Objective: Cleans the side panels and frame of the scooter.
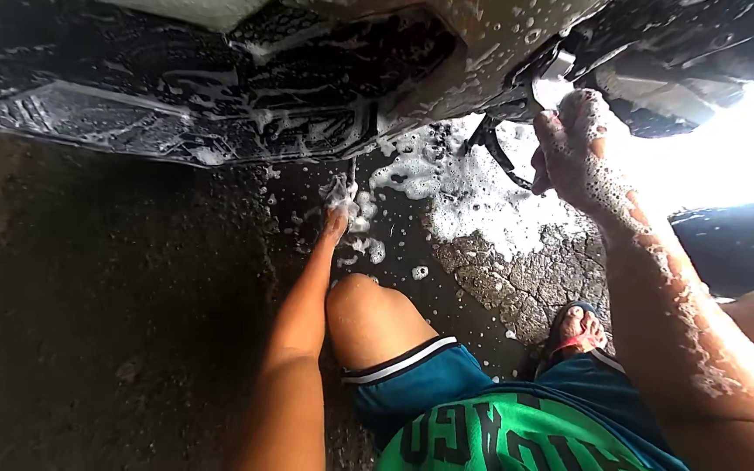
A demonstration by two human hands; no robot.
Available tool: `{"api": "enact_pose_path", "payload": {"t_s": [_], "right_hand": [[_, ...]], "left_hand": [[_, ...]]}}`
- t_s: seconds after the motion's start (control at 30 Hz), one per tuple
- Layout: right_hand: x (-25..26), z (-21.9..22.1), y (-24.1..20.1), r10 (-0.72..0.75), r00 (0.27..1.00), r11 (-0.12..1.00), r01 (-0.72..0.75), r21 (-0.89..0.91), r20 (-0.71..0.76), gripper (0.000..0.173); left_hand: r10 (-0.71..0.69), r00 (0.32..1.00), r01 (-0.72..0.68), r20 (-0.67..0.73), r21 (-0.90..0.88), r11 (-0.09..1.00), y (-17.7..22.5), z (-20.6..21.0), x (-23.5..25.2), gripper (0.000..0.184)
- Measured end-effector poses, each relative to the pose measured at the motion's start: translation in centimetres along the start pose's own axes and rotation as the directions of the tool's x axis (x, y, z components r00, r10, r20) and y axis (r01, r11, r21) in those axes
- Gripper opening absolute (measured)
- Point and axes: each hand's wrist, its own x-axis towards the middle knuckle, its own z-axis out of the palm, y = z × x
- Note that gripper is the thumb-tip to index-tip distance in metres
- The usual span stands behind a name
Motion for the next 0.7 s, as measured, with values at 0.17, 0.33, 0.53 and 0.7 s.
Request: {"api": "enact_pose_path", "payload": {"t_s": [0.17, 0.33, 0.53, 0.7], "right_hand": [[0.2, 0.1, 0.1, -0.016, 0.999, 0.998, 0.014, -0.065, -0.034, 0.040], [0.3, 0.4, 0.0, -0.015, 0.999, 0.991, 0.008, -0.130, -0.052, 0.043], [0.6, 0.4, 0.6, -0.041, 0.998, 0.993, 0.035, -0.110, -0.046, 0.045], [0.6, 0.2, 0.5, 0.010, 1.000, 1.000, -0.010, 0.019, 0.001, 0.044]], "left_hand": [[-0.104, 0.988, 0.120, 0.118, -0.141, 0.983, -2.7, -4.0, -0.9, 0.036], [-0.184, 0.957, 0.262, 0.225, -0.389, 0.883, -0.1, -2.4, 0.0, 0.043], [-0.259, 0.929, 0.337, 0.265, -0.314, 0.888, 0.0, -3.2, -0.2, 0.042], [-0.229, 0.951, 0.303, 0.208, -0.472, 0.828, -1.8, -2.4, -1.1, 0.036]]}}
